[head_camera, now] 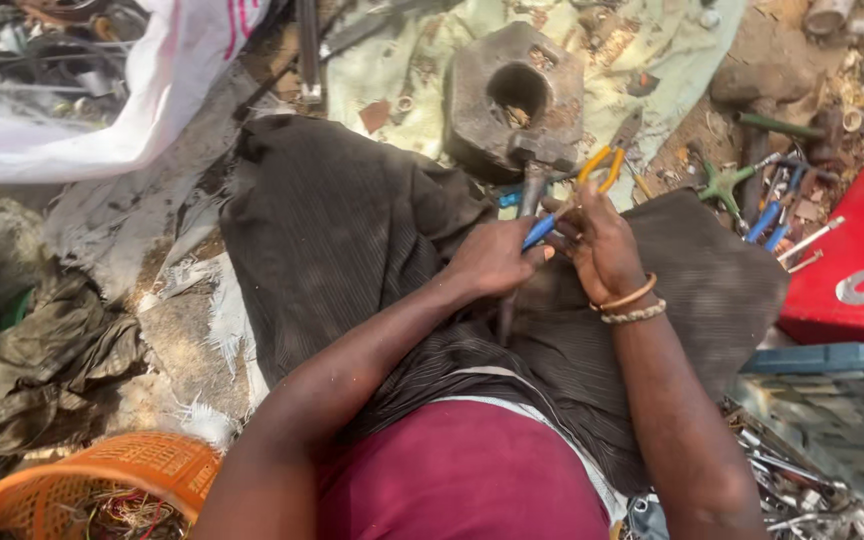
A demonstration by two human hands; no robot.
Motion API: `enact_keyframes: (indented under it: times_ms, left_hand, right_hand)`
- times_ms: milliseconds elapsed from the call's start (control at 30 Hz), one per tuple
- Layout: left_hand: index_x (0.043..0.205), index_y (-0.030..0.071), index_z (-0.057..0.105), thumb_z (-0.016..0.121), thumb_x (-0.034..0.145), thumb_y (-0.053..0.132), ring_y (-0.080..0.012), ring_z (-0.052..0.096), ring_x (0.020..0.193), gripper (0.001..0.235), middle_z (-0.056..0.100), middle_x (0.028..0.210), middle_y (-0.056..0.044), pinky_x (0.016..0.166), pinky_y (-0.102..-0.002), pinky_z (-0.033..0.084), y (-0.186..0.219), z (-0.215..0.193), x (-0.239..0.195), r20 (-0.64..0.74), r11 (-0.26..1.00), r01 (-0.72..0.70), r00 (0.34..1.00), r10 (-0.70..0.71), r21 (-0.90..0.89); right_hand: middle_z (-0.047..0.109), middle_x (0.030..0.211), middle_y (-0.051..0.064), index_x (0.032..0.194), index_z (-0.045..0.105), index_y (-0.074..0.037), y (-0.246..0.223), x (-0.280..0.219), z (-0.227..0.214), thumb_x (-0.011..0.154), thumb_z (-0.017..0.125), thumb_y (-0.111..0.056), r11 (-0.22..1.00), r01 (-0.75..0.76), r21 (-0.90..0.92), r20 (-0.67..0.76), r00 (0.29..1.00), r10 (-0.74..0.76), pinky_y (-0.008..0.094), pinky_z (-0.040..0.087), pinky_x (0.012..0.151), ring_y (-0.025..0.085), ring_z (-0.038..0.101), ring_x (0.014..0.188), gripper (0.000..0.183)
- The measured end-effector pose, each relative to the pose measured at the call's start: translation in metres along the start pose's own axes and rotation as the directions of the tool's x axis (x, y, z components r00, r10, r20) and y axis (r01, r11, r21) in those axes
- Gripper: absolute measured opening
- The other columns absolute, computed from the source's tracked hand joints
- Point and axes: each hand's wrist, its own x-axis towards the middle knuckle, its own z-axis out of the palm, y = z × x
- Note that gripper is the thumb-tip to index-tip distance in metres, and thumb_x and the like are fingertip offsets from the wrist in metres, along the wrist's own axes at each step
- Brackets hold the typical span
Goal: The person is sitting on the ground and using a hammer and screwdriver to work on small metal parts placed on a stone anvil. They repeatedly strike the parts and adjust them with pliers and a screwdriver.
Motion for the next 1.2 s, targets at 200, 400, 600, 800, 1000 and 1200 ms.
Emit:
enact_keyframes:
  times_ms: [200, 400, 600, 800, 1000, 1200]
  left_hand:
    - [0.134, 0.007, 0.058, 0.069, 0.092, 0.047, -0.0322, 0.073, 0.090, 0.059, 0.073, 0.097, -0.017, 0.081, -0.048, 0.057, 0.031, 0.010, 0.006, 0.275, 1.000, -0.026, 0.961, 0.027, -0.008]
    - [0.116, 0.010, 0.077, 0.064, 0.098, 0.039, -0.0263, 0.075, 0.093, 0.036, 0.078, 0.113, -0.013, 0.084, -0.045, 0.060, -0.011, -0.039, 0.048, -0.165, 0.993, 0.114, 0.981, -0.106, 0.037]
    - [0.111, 0.005, 0.076, 0.067, 0.099, 0.029, -0.0256, 0.076, 0.081, 0.029, 0.080, 0.093, -0.013, 0.074, -0.039, 0.060, -0.036, -0.062, 0.120, -0.387, 0.981, 0.190, 0.903, -0.186, -0.028]
    - [0.116, 0.008, 0.073, 0.073, 0.098, 0.018, -0.0293, 0.073, 0.088, 0.020, 0.073, 0.104, -0.018, 0.076, -0.044, 0.059, -0.068, -0.035, 0.279, -0.423, 0.945, 0.075, 0.903, 0.071, 0.319]
    - [0.103, 0.012, 0.071, 0.068, 0.084, -0.001, -0.0336, 0.063, 0.104, 0.023, 0.067, 0.111, -0.016, 0.079, -0.047, 0.060, -0.101, 0.005, 0.378, -0.096, 0.676, -0.249, 0.898, 0.429, 0.694]
    - [0.121, 0.009, 0.068, 0.064, 0.111, 0.012, -0.0317, 0.065, 0.111, 0.012, 0.068, 0.117, -0.023, 0.085, -0.044, 0.060, -0.072, -0.011, 0.359, -0.118, 0.900, -0.168, 0.965, 0.233, 0.402]
  right_hand:
    - [0.067, 0.107, 0.019, 0.122, 0.051, -0.002, -0.033, 0.067, -0.062, 0.114, 0.052, -0.016, 0.985, 0.092, 0.146, -0.012, 0.996, -0.091, 0.045, 0.055, 0.082, 0.032, 0.072, 0.094, 0.016]
    - [0.064, 0.113, 0.017, 0.125, 0.045, -0.009, -0.038, 0.102, -0.103, 0.096, 0.047, 0.001, 0.909, 0.208, 0.360, -0.545, 0.838, 0.025, 0.060, 0.062, 0.086, 0.031, 0.072, 0.094, 0.032]
    - [0.047, 0.152, 0.019, 0.155, 0.026, -0.002, -0.008, 0.127, -0.113, 0.096, 0.060, 0.005, 0.897, 0.358, -0.259, -0.727, 0.539, -0.425, 0.045, 0.043, 0.118, 0.032, 0.054, 0.139, 0.069]
    - [0.039, 0.159, 0.024, 0.158, 0.027, 0.002, -0.003, 0.129, -0.105, 0.099, 0.069, 0.007, 0.716, 0.456, -0.529, -0.564, 0.441, -0.698, 0.044, 0.032, 0.128, 0.036, 0.040, 0.151, 0.073]
    - [0.059, 0.137, 0.018, 0.142, 0.048, 0.002, -0.025, 0.122, -0.087, 0.092, 0.072, 0.000, 0.857, 0.365, -0.363, -0.656, 0.553, -0.514, 0.038, 0.054, 0.108, 0.026, 0.063, 0.122, 0.056]
    - [0.066, 0.123, 0.016, 0.130, 0.058, 0.001, -0.035, 0.120, -0.073, 0.094, 0.072, -0.002, 0.894, 0.356, -0.272, -0.650, 0.617, -0.443, 0.035, 0.060, 0.096, 0.022, 0.067, 0.111, 0.039]
